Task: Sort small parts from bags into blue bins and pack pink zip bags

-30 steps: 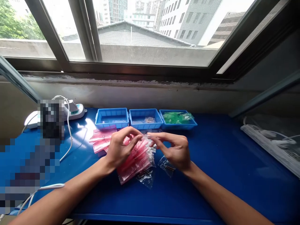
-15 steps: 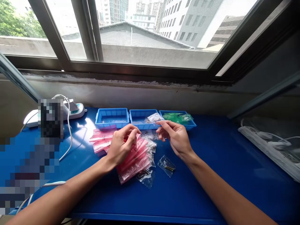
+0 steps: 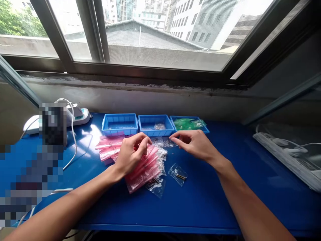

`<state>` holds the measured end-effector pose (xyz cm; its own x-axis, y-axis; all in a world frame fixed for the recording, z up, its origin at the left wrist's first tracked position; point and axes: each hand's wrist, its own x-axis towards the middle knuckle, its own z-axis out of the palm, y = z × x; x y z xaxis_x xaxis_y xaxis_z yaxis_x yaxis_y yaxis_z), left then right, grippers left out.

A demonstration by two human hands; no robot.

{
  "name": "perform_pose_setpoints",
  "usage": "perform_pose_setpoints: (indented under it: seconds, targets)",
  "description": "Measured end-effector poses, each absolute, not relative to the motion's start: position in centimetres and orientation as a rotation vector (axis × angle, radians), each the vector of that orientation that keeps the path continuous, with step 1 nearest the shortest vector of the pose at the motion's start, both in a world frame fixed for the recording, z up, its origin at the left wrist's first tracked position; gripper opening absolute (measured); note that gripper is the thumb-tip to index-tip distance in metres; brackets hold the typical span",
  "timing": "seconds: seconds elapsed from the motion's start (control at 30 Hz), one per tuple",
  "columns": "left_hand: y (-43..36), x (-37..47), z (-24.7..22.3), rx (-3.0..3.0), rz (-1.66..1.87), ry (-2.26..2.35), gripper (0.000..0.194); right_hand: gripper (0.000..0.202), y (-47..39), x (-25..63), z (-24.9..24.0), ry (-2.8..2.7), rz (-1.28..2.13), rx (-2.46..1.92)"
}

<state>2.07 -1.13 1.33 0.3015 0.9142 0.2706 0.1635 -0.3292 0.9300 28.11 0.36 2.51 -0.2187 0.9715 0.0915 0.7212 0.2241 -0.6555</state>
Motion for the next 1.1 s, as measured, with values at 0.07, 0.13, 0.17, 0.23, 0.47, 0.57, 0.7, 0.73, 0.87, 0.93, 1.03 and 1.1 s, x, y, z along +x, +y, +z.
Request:
perform_pose_setpoints:
  seconds: [0.07,0.13,0.17,0.23,0.47,0.57,0.7,0.73,0.87,0.93,1.03,1.1]
  targets:
    - [-1.1,2.1,1.3,1.720,1.098,0.987,0.031,0.028,0.5,28.6,2.5,-2.187,0.633,-1.653]
    - [-1.1,2.1,1.3,1.732,1.100,0.990,0.031,0.032,0.7,28.9,2.2,-2.278,0.594,-1.740]
    - [-1.2,2.1,1.3,1.736,1.102,0.990,0.031,0.035,0.8,28.9,2.1,-2.307,0.561,-1.780]
    - [-1.2,2.1,1.3,1.744,1.102,0.988,0.031,0.040,0.8,28.9,1.9,-2.359,0.484,-1.846]
    - [-1.2,2.2,1.3,1.767,1.083,1.003,0.031,0.028,0.6,28.3,2.1,-2.388,0.344,-1.950]
    - [-1.2,2.2,1.3,1.773,1.075,1.009,0.032,0.024,0.4,27.6,2.3,-2.419,0.272,-1.980]
    - [-1.2,2.2,1.3,1.778,1.072,1.006,0.032,0.023,0.0,26.6,2.6,-2.501,0.127,-2.006]
    - [-1.2,2.2,1.3,1.780,1.072,1.004,0.032,0.023,-0.1,26.4,2.7,-2.515,0.110,-2.005]
    - [-1.2,2.2,1.3,1.795,1.062,1.002,0.032,0.019,-0.4,26.1,3.2,-2.515,0.160,-1.985]
    - [-1.2,2.2,1.4,1.801,1.057,1.005,0.032,0.015,-0.5,26.1,3.3,-2.508,0.193,-1.986]
    - [-1.2,2.2,1.4,1.807,1.048,1.010,0.032,0.011,-0.7,26.0,3.4,-2.528,0.204,-1.991]
    - [-1.2,2.2,1.4,1.808,1.041,1.015,0.033,0.015,-0.8,26.0,3.4,-2.547,0.215,-1.984]
